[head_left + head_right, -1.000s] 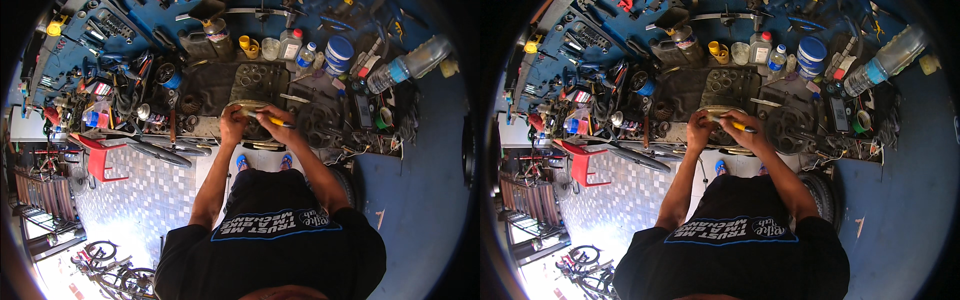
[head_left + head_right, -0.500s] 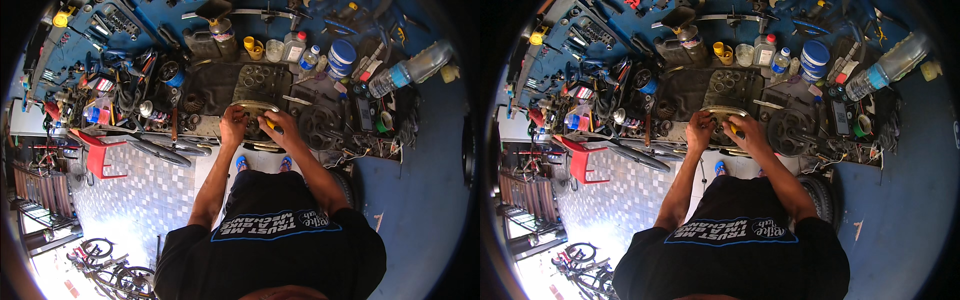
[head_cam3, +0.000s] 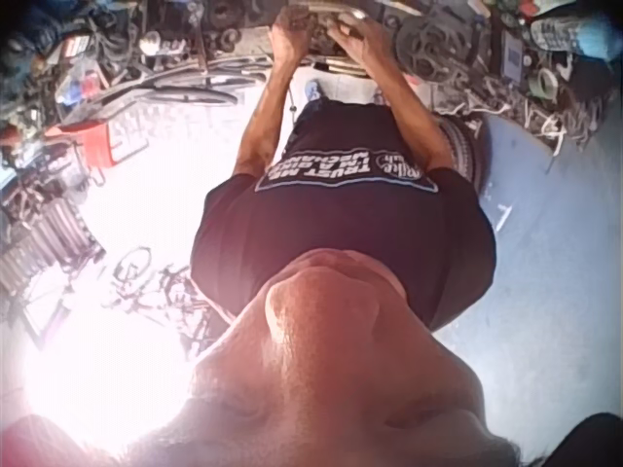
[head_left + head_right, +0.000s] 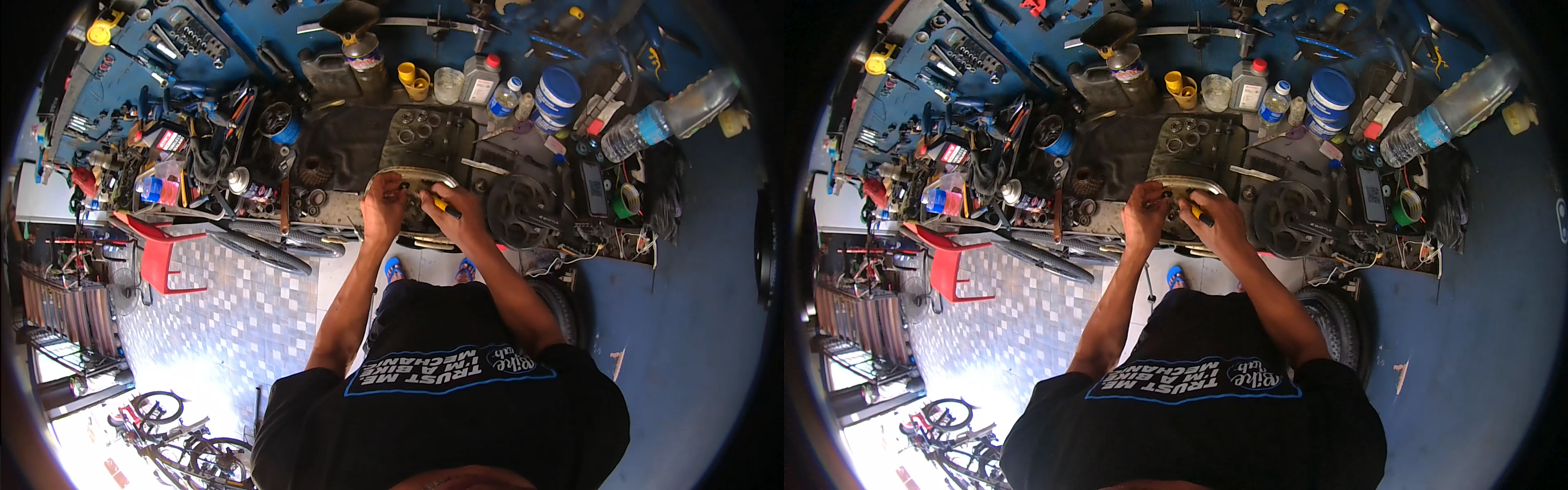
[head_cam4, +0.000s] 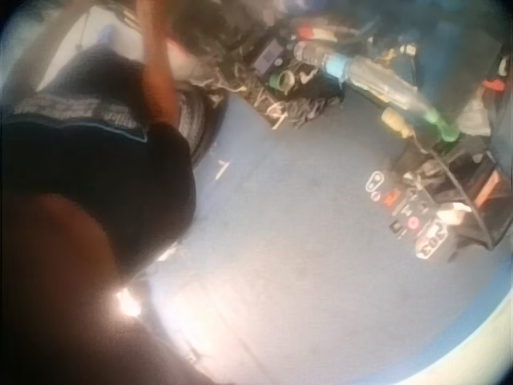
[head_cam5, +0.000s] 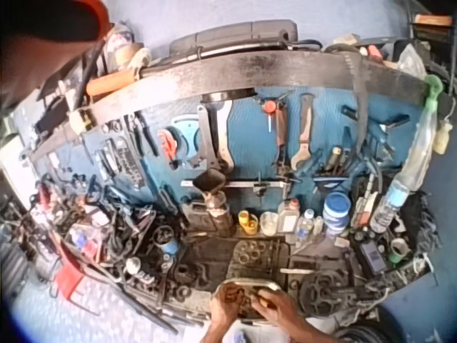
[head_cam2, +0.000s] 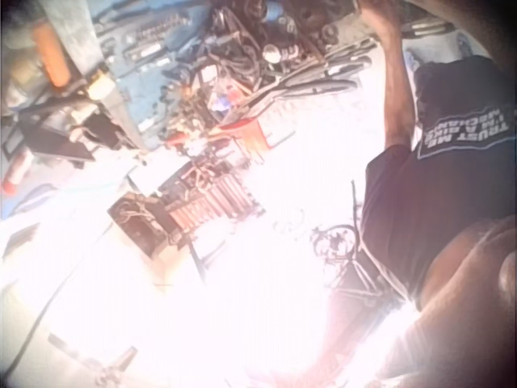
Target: The person scrubs small mechanical parts in a metal tray using a yellow-handled brush. They repeatedly dip the brush into the tray and scrub the parts, then briefly pick up a small metal ring and inspect it before returning to scrubbing.
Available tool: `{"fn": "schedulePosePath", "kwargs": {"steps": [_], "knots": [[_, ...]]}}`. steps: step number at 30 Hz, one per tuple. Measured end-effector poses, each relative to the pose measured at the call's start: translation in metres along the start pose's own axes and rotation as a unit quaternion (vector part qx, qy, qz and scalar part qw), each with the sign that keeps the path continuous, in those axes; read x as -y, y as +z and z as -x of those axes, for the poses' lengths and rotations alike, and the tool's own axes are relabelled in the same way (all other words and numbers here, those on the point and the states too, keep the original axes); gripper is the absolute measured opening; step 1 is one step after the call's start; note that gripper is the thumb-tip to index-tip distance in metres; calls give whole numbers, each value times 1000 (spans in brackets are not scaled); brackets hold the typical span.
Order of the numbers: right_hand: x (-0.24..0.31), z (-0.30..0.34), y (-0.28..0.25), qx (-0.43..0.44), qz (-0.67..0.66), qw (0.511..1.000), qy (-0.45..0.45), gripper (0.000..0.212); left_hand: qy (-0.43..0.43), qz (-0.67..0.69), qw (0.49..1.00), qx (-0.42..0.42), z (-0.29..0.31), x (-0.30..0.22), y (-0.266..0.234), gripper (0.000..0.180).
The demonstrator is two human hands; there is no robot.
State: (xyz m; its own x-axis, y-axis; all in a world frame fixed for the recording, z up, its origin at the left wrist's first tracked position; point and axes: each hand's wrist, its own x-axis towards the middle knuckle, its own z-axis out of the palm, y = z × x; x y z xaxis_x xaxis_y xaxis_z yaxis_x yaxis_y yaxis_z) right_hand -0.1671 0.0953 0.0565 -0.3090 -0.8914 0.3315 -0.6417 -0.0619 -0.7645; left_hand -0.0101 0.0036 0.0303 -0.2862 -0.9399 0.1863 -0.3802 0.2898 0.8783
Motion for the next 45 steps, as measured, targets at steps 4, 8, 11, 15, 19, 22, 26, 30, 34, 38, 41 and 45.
{"fn": "schedulePosePath", "kwargs": {"steps": [4, 8, 11, 15, 19, 22, 26, 30, 34, 38, 41, 45], "knots": [[10, -1, -3, -6, 15, 1000, -7, 30, -17, 42, 999, -7, 2, 4, 4, 30], [11, 0, -5, -26, -16, 999, 13, 29, -7, 38, 999, -19, 3, 1, 4, 29], [12, 0, 0, -38, -7, 998, 42, 29, 11, 48, 998, -31, 0, 6, 8, 31], [-17, 0, 5, 16, -11, 990, 140, 26, -75, 170, 982, 25, -6, -4, 6, 34], [-35, 4, 6, 73, -51, 979, 184, 27, -186, 321, 927, 52, -6, 7, 3, 35], [-39, 14, 2, 81, -94, 980, 157, 27, -235, 362, 900, 68, -7, 7, 2, 31], [-39, 25, -10, 88, -31, 996, -5, 28, -256, 412, 873, 58, -7, 4, 1, 25], [-35, 26, -20, 106, 96, 989, -48, 32, -232, 423, 874, 51, -4, 7, 1, 20], [-42, 15, -18, 88, -16, 994, 68, 32, -210, 339, 914, 81, -5, 15, 1, 23], [-9, -2, -12, 85, -184, 976, 79, 24, -131, 195, 970, 66, -3, 33, 7, 30], [-16, -5, -12, 74, -124, 989, 42, 25, -84, 131, 987, 44, -3, 17, 8, 33], [-16, -8, -18, 71, -61, 995, 19, 26, -101, 90, 990, 31, 2, 25, 3, 30]]}}
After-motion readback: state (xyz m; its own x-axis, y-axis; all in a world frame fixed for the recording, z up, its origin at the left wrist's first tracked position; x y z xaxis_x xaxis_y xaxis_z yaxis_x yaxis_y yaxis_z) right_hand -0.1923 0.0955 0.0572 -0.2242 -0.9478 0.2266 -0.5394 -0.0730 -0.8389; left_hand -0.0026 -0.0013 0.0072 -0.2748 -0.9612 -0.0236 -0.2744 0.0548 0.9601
